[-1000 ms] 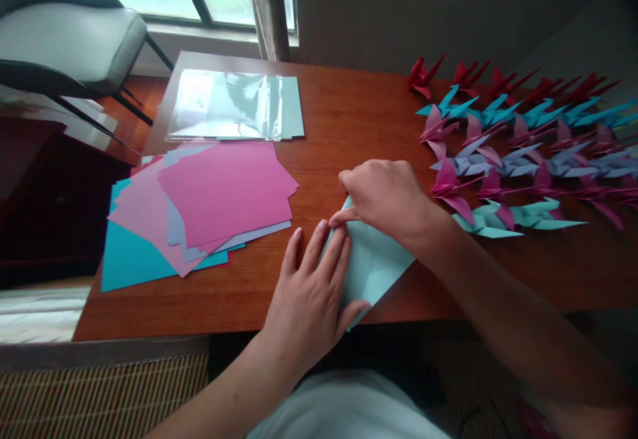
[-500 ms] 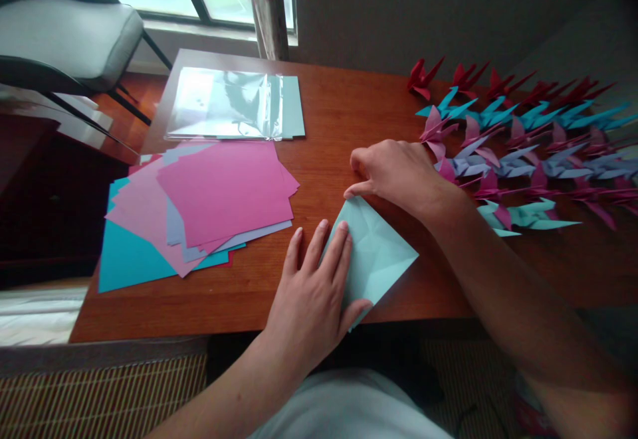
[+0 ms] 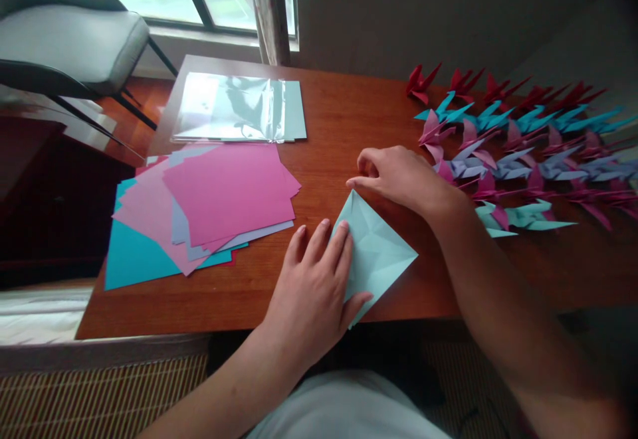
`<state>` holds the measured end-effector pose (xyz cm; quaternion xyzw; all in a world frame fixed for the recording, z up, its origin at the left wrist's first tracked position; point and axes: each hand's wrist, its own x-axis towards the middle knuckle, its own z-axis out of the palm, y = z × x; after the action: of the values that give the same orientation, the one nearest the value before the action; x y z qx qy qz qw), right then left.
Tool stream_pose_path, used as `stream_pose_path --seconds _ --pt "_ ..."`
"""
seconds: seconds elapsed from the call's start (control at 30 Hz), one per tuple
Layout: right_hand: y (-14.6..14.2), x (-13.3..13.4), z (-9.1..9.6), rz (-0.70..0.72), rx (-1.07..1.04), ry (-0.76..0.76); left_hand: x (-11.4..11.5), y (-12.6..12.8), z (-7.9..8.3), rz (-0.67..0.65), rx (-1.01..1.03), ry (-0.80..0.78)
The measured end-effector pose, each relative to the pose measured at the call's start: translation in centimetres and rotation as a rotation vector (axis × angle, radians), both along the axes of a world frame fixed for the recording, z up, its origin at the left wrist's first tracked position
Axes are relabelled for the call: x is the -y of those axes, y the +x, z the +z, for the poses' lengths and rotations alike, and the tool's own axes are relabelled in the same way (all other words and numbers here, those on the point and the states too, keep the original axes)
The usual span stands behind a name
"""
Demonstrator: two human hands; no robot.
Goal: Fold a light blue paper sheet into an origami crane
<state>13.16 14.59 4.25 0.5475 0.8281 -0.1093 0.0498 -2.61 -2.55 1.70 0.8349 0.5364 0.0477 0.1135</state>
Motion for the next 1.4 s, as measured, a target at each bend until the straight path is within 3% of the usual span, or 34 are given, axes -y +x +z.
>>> stream_pose_path --seconds 0.23,0.43,0.6,0.77,0.97,1.13,1.4 --pt "-1.5 3.0 0.0 0.166 0.022 -0.011 -0.1 0.2 -0.2 0.002 -0.004 0.000" --pt "-1.8 1.6 -0.1 0.206 0.040 -0.032 -0.3 0.4 0.0 -0.006 -0.048 0.005" --pt "-1.0 0.2 -0.4 0.090 -0.011 -0.041 -0.7 0.2 0.2 -0.014 -0.046 0.022" --pt "-0.3 0.8 -0.7 -0.041 0.014 0.060 -1.2 -0.3 -0.2 0.001 0.029 0.057" --pt "0.5 2.8 -1.4 -0.078 -0.024 0.147 -1.7 -0.9 -0.5 -0.005 0.077 0.063" --pt "1.0 5.2 -2.0 -0.018 -0.144 0.093 -1.5 -1.3 -0.9 -0.025 0.079 0.110" --pt "1.3 7.2 -3.3 -0.013 -0.137 0.113 -0.2 -1.1 -1.3 0.030 0.020 0.155"
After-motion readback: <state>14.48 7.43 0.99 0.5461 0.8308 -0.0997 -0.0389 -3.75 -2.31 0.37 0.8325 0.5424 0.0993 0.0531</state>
